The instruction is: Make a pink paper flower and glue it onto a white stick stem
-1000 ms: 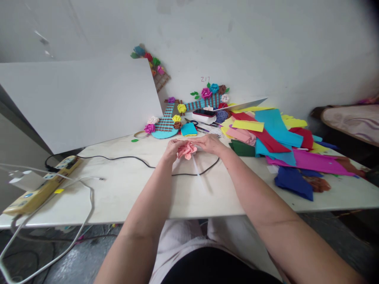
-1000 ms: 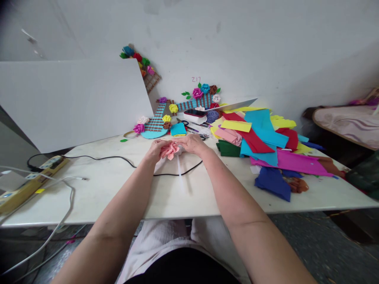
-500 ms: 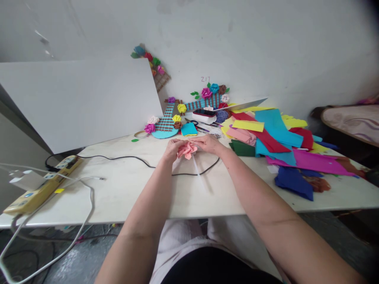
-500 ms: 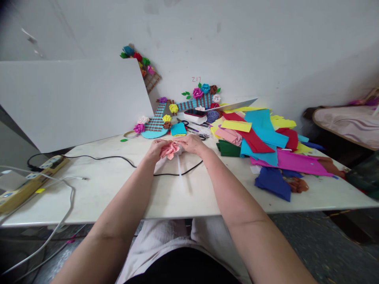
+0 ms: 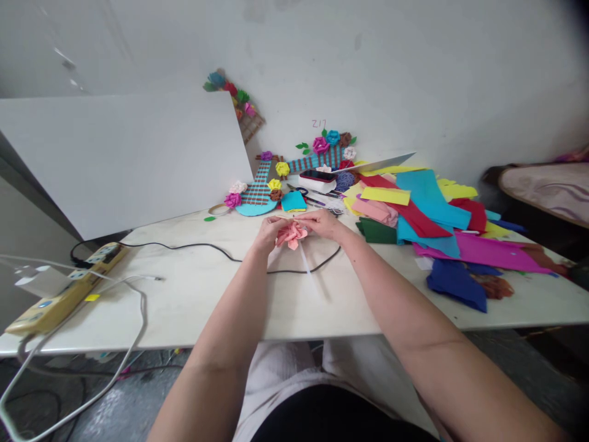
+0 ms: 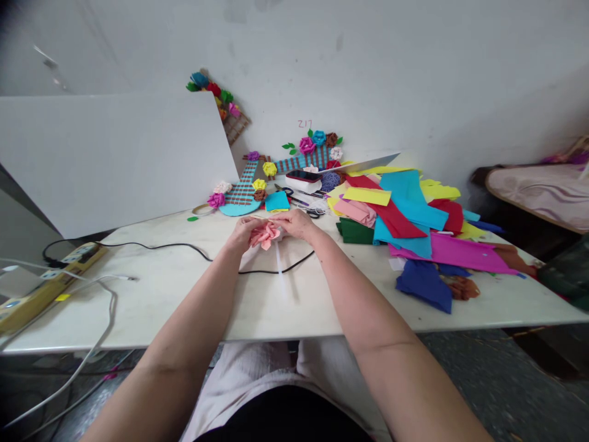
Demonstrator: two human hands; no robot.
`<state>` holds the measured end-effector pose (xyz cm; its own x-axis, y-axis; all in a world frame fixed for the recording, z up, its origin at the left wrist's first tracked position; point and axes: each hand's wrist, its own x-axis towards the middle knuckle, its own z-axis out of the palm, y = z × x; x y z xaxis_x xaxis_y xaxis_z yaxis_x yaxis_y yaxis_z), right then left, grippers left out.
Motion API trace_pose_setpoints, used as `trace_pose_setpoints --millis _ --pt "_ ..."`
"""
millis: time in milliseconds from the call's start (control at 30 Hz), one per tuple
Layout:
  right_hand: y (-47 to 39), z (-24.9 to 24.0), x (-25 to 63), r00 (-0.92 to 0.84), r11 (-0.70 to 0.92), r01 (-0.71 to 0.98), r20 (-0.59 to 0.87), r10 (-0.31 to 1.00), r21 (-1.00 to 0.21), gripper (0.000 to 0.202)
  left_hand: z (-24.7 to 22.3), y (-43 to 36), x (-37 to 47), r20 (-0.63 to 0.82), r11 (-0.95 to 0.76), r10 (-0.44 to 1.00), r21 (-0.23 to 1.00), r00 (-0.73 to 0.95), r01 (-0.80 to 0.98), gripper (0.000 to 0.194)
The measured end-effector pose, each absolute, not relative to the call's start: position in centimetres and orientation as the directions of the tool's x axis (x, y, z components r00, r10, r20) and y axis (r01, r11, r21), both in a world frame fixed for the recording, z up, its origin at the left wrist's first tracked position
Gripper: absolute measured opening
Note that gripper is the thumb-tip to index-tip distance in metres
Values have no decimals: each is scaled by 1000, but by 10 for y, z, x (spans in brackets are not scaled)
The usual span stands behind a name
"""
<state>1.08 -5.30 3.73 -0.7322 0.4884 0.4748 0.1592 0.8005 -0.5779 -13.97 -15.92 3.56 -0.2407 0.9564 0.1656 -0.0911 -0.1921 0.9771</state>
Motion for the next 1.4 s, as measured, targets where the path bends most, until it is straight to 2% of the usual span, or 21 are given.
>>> trace_pose_setpoints --millis 267,567,833,1000,1267,1400 --pt "-51 36 9 -734 830 111 518 439 -546 25 32 -155 -143 140 -170 956 981 -257 -97 27" --pt "-56 42 12 -751 883 168 523 403 -438 27 34 -156 -141 148 -185 960 973 -238 -138 27" --pt "-59 44 12 -745 870 192 510 430 -453 24 33 -156 -142 170 -205 956 970 -237 -130 25" --pt "-59 44 12 -726 837 200 496 476 -509 22 32 -155 -142 194 -225 950 968 -244 -107 23" --pt "-55 39 10 -720 810 148 499 481 -568 31 30 -154 -141 238 -234 949 971 -206 42 29" --pt "-50 37 9 -716 828 119 530 454 -548 29 32 -156 -142 237 -229 960 971 -152 65 31"
